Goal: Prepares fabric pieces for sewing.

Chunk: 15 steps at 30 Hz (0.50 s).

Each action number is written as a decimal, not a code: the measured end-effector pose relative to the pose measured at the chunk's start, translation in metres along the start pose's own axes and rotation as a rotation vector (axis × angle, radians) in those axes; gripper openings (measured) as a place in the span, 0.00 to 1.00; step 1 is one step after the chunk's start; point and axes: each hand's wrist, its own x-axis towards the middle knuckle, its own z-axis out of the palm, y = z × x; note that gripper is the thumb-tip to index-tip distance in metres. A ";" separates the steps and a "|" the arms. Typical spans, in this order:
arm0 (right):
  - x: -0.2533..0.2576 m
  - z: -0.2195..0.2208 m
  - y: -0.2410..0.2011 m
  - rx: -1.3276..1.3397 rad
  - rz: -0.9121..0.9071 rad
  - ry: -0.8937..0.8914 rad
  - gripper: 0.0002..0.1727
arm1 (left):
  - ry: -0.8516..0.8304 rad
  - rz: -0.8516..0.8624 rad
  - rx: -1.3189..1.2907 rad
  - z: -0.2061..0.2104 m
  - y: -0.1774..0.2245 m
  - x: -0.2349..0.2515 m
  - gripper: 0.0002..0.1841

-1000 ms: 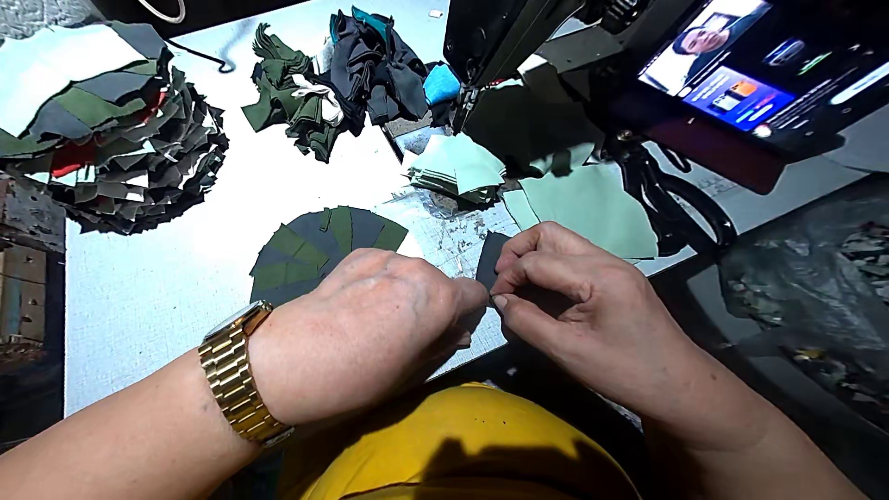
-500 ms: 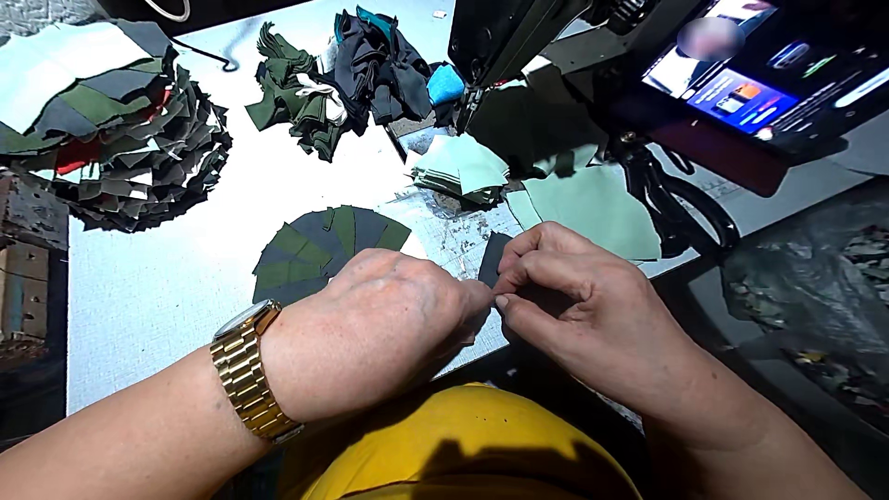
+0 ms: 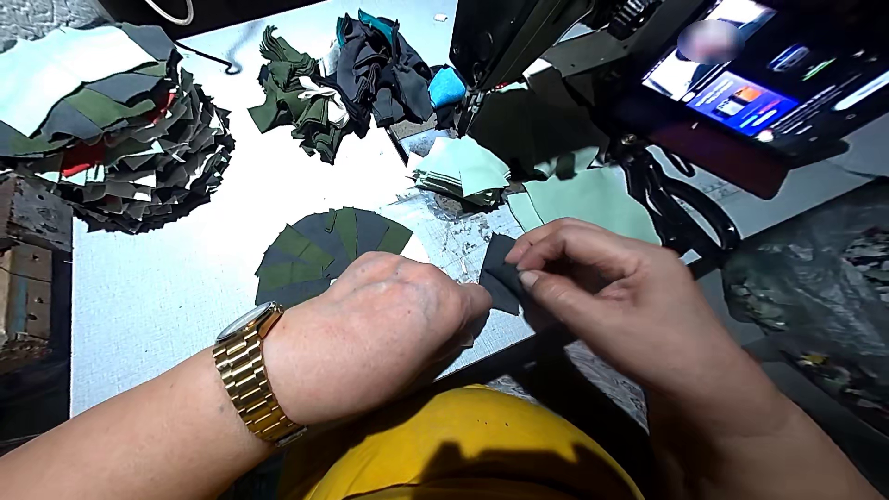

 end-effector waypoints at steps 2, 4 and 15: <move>0.004 -0.007 0.007 0.123 0.029 0.087 0.07 | -0.010 0.001 -0.003 0.000 0.000 0.000 0.09; 0.007 -0.014 0.011 0.224 0.080 0.197 0.08 | -0.013 0.002 -0.008 0.000 0.000 0.000 0.10; 0.014 -0.018 -0.023 0.674 0.051 0.188 0.12 | 0.282 -0.062 -0.472 -0.026 -0.022 -0.003 0.18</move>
